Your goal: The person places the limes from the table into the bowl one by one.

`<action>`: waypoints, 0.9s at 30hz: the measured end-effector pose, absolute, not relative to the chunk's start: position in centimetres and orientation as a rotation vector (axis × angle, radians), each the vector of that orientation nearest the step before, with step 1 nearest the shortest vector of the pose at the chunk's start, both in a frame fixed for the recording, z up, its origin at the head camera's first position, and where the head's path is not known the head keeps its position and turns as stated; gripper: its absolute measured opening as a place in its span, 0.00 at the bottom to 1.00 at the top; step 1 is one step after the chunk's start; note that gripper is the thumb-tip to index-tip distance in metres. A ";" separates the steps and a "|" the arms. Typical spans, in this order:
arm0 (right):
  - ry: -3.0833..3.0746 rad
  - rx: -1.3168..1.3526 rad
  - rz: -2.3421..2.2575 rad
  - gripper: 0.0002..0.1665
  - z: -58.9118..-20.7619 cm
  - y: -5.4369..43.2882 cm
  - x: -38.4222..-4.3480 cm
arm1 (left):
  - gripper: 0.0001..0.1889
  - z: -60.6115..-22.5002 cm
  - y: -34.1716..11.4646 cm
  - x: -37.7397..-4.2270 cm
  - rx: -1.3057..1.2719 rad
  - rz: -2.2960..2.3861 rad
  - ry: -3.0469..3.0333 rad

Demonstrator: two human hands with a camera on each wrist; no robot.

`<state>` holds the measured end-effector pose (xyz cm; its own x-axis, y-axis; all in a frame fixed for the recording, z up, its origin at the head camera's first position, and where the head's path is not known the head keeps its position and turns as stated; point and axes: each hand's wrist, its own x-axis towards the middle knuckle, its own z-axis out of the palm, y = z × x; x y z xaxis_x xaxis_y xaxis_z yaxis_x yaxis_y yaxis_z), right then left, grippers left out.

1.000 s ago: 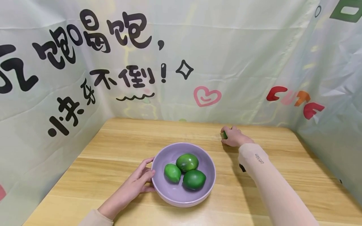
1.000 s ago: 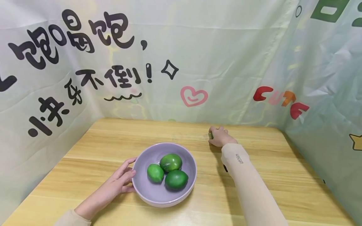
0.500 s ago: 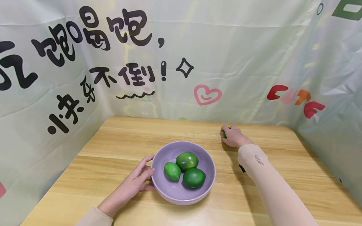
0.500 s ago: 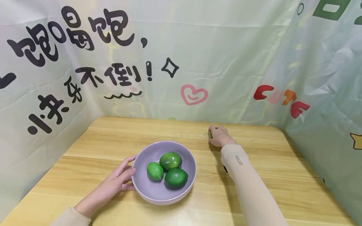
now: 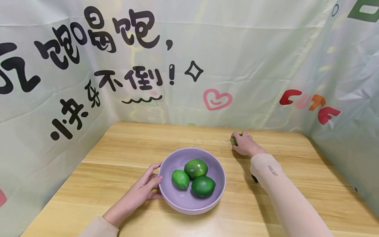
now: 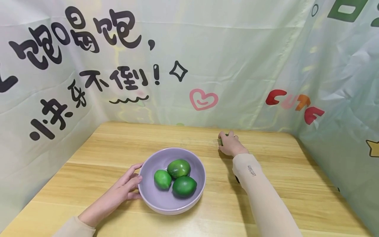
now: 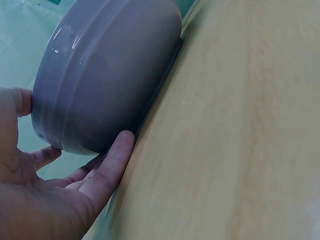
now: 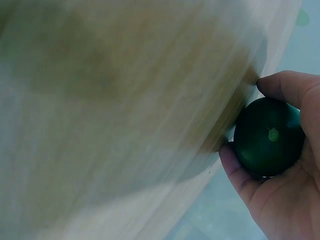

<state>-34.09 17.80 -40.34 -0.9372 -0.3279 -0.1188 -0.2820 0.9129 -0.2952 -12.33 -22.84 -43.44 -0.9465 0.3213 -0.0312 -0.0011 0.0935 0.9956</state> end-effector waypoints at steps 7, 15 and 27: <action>2.911 -0.460 -0.429 0.26 -40.3 17.8 -34.0 | 0.33 -43.4 -22.8 -12.3 0.314 1.937 2.137; 2.915 -0.463 -0.437 0.26 -40.3 17.7 -34.1 | 0.33 -43.4 -22.9 -12.3 0.314 1.928 2.138; 2.916 -0.477 -0.421 0.26 -40.3 17.9 -34.0 | 0.33 -43.4 -22.9 -12.3 0.324 1.938 2.125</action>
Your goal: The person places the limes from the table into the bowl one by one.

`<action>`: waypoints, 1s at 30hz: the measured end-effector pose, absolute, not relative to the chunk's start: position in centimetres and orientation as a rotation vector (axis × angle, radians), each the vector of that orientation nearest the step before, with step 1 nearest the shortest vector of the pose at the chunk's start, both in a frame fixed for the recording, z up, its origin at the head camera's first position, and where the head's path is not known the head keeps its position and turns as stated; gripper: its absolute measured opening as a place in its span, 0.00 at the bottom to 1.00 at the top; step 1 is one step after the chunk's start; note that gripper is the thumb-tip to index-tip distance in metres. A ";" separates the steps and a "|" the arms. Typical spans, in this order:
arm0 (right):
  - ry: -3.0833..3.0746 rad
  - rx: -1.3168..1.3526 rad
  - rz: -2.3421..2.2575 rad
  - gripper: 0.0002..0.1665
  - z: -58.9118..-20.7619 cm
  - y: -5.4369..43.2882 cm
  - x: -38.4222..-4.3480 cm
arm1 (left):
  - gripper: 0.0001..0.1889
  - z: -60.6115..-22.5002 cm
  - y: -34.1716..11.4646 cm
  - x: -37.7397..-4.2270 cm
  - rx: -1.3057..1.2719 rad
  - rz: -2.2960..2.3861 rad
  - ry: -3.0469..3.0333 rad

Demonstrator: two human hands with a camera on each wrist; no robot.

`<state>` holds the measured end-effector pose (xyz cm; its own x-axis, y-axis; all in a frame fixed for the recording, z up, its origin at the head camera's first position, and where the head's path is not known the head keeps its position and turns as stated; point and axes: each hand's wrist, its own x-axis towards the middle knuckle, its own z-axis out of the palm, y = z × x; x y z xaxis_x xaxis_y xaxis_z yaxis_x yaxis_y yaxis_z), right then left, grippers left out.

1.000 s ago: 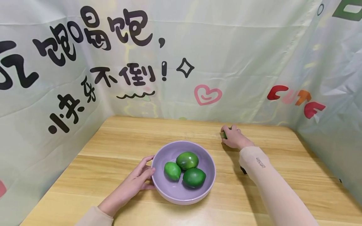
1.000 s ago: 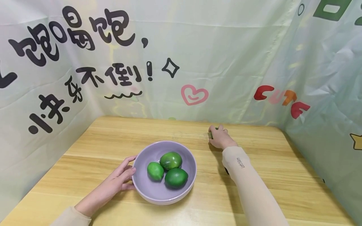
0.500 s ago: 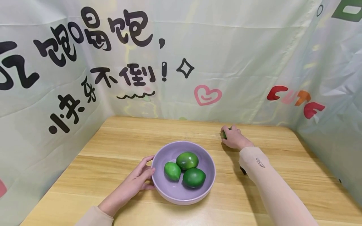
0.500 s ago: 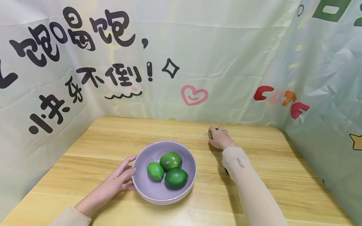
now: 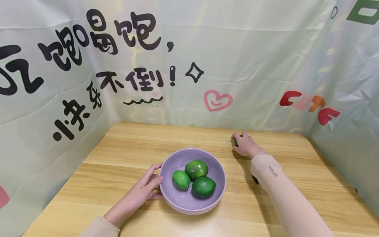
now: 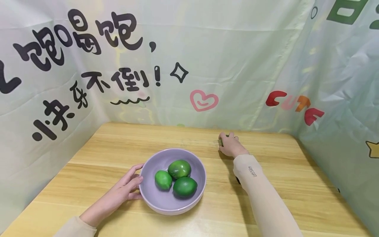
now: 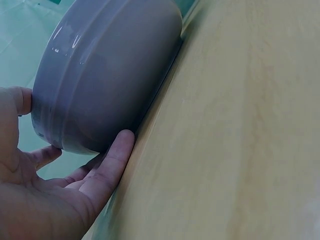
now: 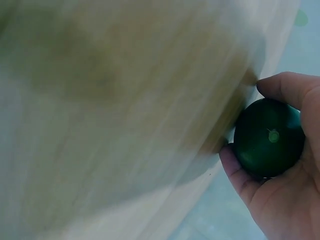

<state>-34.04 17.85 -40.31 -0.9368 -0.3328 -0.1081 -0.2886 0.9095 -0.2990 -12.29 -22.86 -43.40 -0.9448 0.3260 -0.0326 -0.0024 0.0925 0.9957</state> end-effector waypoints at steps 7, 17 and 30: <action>2.871 -0.530 -0.435 0.29 -39.8 18.2 -33.6 | 0.33 -43.5 -22.7 -12.3 0.318 1.934 2.121; 2.837 -0.682 -0.512 0.31 -38.4 18.8 -33.0 | 0.33 -43.3 -22.8 -12.4 0.312 1.933 2.122; 2.867 -0.810 -0.566 0.32 -35.8 18.5 -31.1 | 0.33 -43.3 -22.8 -12.3 0.310 1.924 2.133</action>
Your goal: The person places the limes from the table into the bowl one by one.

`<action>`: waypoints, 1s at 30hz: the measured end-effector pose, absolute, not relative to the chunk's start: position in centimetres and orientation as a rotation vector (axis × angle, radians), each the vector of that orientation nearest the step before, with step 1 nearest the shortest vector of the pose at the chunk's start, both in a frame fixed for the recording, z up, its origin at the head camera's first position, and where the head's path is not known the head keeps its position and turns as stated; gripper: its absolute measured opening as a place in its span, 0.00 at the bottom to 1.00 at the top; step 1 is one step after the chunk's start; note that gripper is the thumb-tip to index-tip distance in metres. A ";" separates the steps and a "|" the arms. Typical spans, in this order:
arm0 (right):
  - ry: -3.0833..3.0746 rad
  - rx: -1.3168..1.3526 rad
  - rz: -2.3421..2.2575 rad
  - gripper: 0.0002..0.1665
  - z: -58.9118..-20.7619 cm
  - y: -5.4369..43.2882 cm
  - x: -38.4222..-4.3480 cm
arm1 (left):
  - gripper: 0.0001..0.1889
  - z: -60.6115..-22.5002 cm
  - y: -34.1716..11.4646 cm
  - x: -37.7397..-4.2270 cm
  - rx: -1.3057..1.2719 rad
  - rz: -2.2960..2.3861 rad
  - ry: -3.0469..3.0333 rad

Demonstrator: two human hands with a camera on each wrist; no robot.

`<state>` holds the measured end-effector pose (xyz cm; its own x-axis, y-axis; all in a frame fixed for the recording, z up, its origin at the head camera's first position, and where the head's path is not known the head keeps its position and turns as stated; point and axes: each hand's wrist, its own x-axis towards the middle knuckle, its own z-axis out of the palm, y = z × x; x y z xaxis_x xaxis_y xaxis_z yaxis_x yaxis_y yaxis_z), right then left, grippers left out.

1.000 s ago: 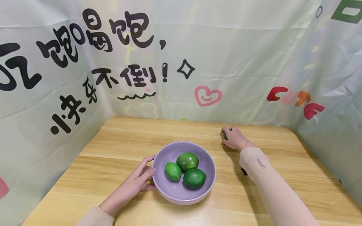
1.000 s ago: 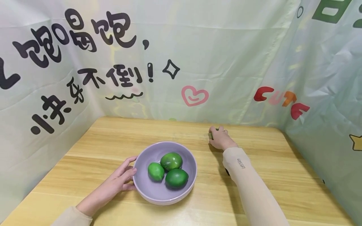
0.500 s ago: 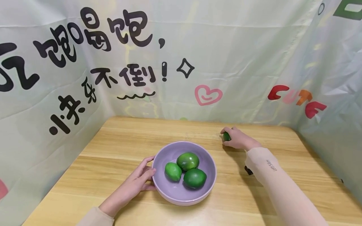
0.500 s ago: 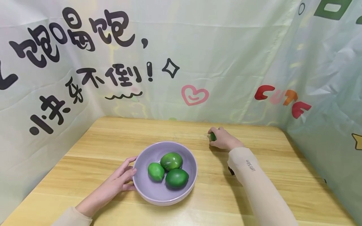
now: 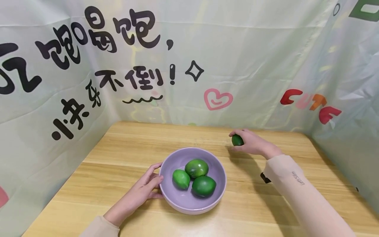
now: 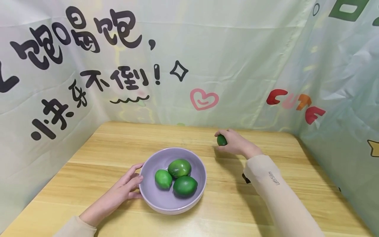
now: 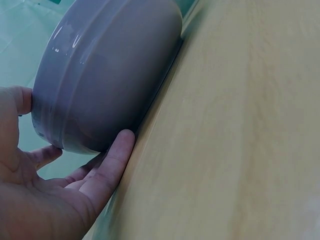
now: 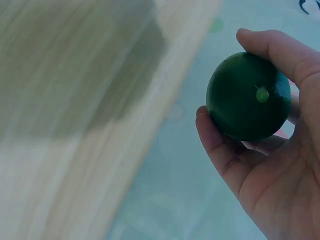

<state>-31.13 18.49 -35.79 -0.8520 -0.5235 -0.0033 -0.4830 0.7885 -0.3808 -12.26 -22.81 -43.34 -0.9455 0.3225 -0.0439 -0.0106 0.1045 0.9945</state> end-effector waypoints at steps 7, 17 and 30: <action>2.887 -0.940 -0.576 0.32 -34.2 17.8 -29.8 | 0.33 -43.3 -22.8 -12.3 0.315 1.911 2.141; 2.886 -1.027 -0.589 0.30 -31.6 16.3 -27.3 | 0.33 -43.3 -22.8 -12.3 0.296 1.911 2.148; 2.767 -1.146 -0.616 0.30 -29.6 14.1 -24.3 | 0.33 -43.3 -22.9 -12.4 0.306 1.919 2.137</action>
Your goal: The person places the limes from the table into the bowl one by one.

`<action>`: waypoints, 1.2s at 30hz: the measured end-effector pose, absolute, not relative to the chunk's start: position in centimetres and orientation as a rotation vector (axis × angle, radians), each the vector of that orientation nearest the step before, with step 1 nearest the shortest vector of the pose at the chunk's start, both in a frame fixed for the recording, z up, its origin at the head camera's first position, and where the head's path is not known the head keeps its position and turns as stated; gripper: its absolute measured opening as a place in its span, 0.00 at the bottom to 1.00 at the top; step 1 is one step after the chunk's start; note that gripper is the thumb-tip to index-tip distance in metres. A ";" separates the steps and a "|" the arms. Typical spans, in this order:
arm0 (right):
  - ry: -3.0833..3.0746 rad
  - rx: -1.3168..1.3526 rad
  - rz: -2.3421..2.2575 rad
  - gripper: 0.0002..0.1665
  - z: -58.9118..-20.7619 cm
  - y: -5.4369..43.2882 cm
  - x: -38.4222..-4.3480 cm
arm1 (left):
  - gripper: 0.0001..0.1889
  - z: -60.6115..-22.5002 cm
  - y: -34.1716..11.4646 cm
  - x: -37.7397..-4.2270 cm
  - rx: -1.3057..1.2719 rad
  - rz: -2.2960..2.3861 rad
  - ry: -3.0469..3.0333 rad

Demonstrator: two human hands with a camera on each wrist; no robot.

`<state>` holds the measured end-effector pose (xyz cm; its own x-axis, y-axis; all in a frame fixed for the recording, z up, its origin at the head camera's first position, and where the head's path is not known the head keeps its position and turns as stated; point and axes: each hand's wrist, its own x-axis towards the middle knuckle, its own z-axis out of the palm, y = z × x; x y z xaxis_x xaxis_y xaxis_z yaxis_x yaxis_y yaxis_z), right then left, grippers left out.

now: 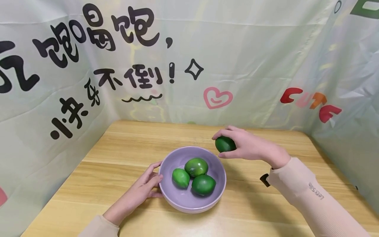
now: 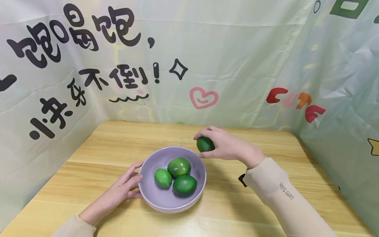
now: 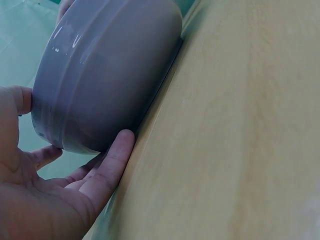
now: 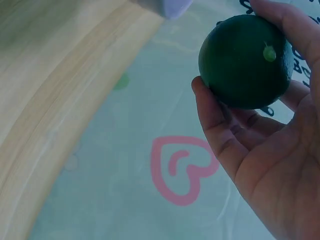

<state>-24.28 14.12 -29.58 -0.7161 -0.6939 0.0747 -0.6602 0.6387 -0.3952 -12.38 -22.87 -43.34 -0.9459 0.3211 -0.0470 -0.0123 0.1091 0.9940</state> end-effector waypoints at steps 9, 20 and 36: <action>2.714 -1.252 -0.595 0.30 -29.3 12.8 -22.9 | 0.33 -43.4 -22.9 -12.5 0.309 1.927 2.126; 2.617 -1.352 -0.589 0.29 -29.6 11.0 -21.5 | 0.33 -43.4 -22.9 -12.5 0.306 1.926 2.119; 2.468 -1.414 -0.552 0.28 -31.2 8.3 -20.3 | 0.32 -43.2 -22.7 -12.4 0.310 1.926 2.132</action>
